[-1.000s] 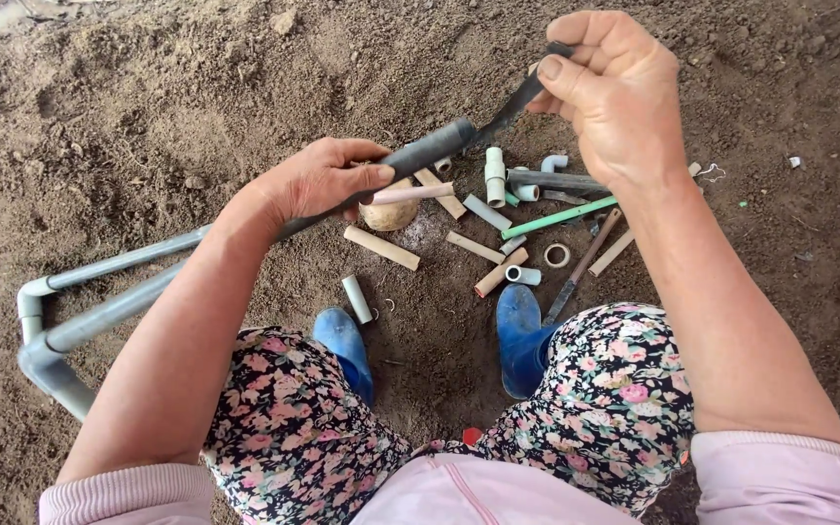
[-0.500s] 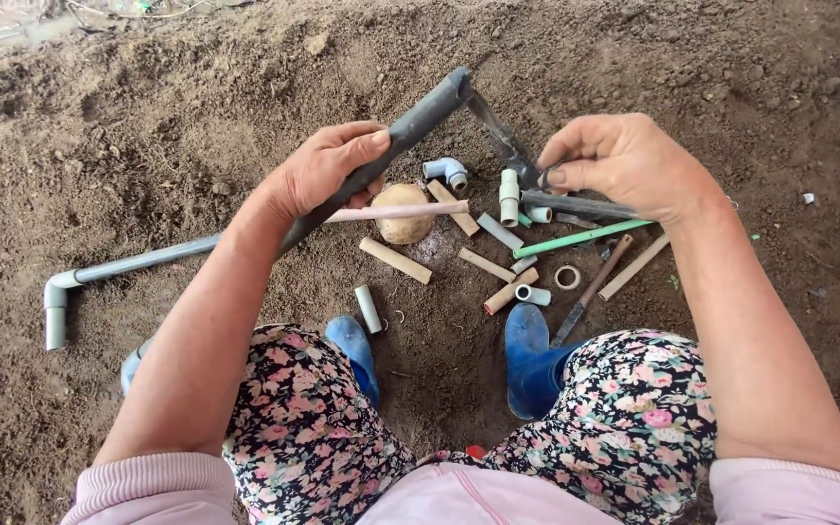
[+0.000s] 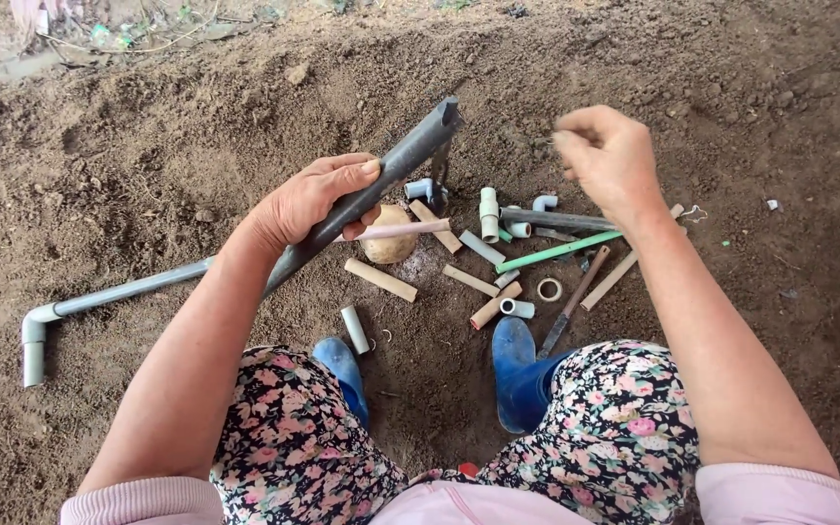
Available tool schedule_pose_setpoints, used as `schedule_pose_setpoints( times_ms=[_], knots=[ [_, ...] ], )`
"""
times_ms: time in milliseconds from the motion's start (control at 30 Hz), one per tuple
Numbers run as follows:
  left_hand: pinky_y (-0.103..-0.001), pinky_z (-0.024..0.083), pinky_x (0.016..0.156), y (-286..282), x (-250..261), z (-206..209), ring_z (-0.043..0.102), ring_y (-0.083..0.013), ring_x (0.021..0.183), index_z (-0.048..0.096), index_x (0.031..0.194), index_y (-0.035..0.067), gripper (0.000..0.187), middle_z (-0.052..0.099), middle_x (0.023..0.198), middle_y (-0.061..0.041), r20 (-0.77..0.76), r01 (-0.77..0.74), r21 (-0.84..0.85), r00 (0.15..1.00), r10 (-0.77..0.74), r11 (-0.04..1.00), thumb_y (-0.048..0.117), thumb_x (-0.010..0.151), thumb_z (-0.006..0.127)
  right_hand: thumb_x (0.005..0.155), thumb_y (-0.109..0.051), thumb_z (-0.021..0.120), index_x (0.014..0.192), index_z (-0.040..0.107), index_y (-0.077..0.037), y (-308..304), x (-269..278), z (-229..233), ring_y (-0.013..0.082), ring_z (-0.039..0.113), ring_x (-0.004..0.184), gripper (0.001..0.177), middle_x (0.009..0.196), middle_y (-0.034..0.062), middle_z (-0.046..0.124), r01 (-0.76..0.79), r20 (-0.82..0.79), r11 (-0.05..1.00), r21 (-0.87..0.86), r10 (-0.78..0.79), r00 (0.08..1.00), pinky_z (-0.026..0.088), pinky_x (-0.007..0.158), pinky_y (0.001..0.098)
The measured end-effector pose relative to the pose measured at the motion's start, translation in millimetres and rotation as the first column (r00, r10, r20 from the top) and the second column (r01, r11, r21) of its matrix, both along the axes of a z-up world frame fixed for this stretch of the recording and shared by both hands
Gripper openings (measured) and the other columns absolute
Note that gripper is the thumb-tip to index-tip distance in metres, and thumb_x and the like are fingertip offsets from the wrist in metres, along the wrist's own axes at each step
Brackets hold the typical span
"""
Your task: The person sits on a small red stool on the ground and assembles a plumbing system using various PVC pipes and fittings. They connect a white pipe to a grey pipe using a black rubber coupling and wrap the joint with black tape. The person handles several pipe segments and elbow joints scattered on the dirt.
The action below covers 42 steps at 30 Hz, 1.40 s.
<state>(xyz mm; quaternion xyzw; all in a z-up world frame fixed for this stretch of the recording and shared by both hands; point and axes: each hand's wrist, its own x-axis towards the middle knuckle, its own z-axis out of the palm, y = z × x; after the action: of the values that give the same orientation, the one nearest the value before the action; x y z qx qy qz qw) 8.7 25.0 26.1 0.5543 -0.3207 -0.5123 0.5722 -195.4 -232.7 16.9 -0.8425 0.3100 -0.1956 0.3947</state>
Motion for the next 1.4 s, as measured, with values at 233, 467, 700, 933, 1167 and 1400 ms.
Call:
schedule_pose_setpoints(
  times_ms=[233,467,700,933,1167,1400],
  knots=[
    [-0.025,0.045,0.041,-8,-10,3,0.055,-0.0208,0.037,0.061,0.089,0.005,0.028,0.055,0.056,-0.015,0.026,0.126,0.084,0.991,-0.129,0.988,0.032,0.092,0.052,0.086,-0.007,0.066,0.128,0.044,0.001,68,14,39,0.0075,0.05,0.044,0.049,0.067,0.0096,0.055,-0.307,0.124,0.857,0.414,0.28,0.952,0.047,0.036,0.0188],
    [-0.024,0.044,0.04,-9,-20,4,0.055,-0.0193,0.037,0.06,0.089,0.005,0.027,0.057,0.055,-0.015,-0.046,0.165,0.129,0.986,-0.16,0.978,0.031,0.091,0.054,0.084,0.003,0.056,0.094,0.065,-0.006,69,28,19,0.0109,0.049,0.035,0.016,0.054,0.0122,0.056,-0.191,0.13,0.913,0.36,0.153,0.98,0.042,0.028,0.0198],
    [-0.025,0.043,0.038,-11,-21,2,0.055,-0.0194,0.039,0.062,0.1,0.002,0.03,0.057,0.056,-0.015,0.061,0.217,0.262,0.969,-0.241,0.94,0.03,0.089,0.057,0.093,0.0,0.046,0.116,0.06,-0.009,47,26,8,0.0132,0.063,0.061,0.029,0.079,0.0135,0.064,-0.14,0.023,0.969,0.203,0.139,0.99,0.058,0.052,0.0216],
    [-0.023,0.047,0.049,-14,-19,8,0.051,-0.0122,0.055,0.06,0.109,0.011,0.036,0.055,0.072,-0.003,0.181,0.332,0.42,0.882,-0.436,0.845,0.037,0.09,0.044,0.088,0.016,0.045,0.102,0.06,0.002,49,25,27,0.0176,0.064,0.068,0.025,0.094,0.0143,0.062,-0.137,0.14,0.868,0.477,0.079,0.987,0.06,0.06,0.0225],
    [-0.022,0.043,0.048,-16,-17,4,0.048,-0.0115,0.055,0.057,0.125,0.023,0.04,0.056,0.08,-0.003,0.346,0.189,0.646,0.791,-0.505,0.739,0.037,0.092,0.039,0.092,0.016,0.044,0.097,0.06,0.0,35,14,43,0.0112,0.064,0.062,0.023,0.09,0.0098,0.064,-0.055,0.287,0.932,0.357,-0.054,0.956,0.062,0.055,0.0142],
    [-0.023,0.042,0.055,-9,-17,1,0.047,-0.0134,0.061,0.048,0.133,0.016,0.042,0.056,0.08,-0.004,0.391,0.079,0.781,0.711,-0.584,0.62,0.036,0.097,0.037,0.088,0.004,0.044,0.12,0.053,-0.01,25,12,23,0.0199,0.066,0.074,0.036,0.089,0.0156,0.067,0.037,-0.539,0.988,0.147,0.049,0.841,0.055,0.067,0.0322]
  ],
)
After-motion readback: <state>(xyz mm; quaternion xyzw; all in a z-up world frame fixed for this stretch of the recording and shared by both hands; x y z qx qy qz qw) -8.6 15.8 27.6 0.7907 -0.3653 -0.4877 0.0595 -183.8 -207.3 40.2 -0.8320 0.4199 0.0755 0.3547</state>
